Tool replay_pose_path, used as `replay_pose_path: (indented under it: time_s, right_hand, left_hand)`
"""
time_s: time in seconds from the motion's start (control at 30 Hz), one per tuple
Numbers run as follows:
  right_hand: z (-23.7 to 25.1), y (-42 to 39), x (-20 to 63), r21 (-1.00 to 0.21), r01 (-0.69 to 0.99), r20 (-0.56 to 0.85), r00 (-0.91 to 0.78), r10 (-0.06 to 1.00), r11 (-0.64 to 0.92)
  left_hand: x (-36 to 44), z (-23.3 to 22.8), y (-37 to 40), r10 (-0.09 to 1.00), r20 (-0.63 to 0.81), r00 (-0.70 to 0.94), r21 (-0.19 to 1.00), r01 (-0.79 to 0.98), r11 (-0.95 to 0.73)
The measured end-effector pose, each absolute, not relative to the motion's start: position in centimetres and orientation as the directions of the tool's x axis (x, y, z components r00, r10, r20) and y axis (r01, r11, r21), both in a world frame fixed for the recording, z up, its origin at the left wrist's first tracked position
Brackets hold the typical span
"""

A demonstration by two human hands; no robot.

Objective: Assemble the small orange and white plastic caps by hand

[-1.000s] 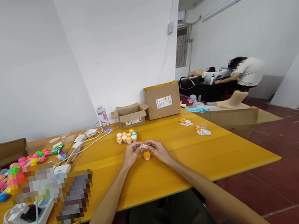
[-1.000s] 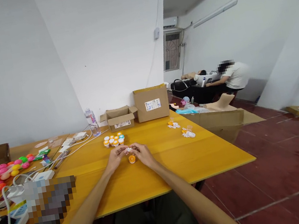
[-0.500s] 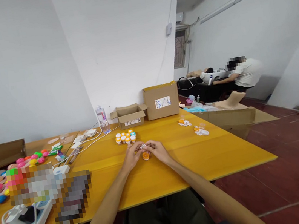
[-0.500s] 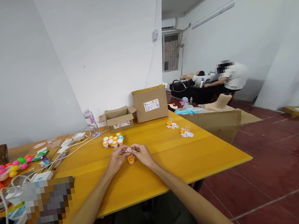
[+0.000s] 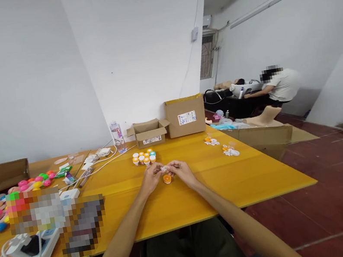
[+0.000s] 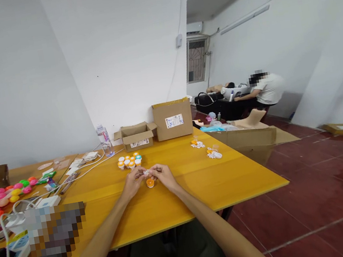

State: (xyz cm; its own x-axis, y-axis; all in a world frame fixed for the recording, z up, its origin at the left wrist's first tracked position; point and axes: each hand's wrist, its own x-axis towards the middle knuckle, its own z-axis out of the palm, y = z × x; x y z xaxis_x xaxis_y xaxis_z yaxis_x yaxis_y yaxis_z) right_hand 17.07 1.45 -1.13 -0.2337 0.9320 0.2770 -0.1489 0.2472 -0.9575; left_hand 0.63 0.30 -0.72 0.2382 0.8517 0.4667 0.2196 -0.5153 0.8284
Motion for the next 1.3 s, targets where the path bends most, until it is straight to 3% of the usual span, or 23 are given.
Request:
replay_pose_path:
  time_s: [0.4,0.83,1.3]
  right_hand:
    - [-0.8,1.1,16.9,-0.96,-0.181,0.253,-0.242,0.937,0.212]
    - [-1.7,1.4,16.8,-0.928,-0.109,0.373,-0.208,0.904,0.357]
    - [-1.7,1.2,16.7,-0.896,-0.076,0.444,-0.208,0.872,0.438]
  left_hand:
    - [0.5,-0.8,0.4,0.837,0.504,0.213,0.823,0.175,-0.541]
    - [0.5,-0.6,0.4,0.82,0.535,0.205,0.8,0.19,-0.569]
    - [0.6,-0.6,0.2,0.856,0.475,0.202,0.836,0.199,-0.511]
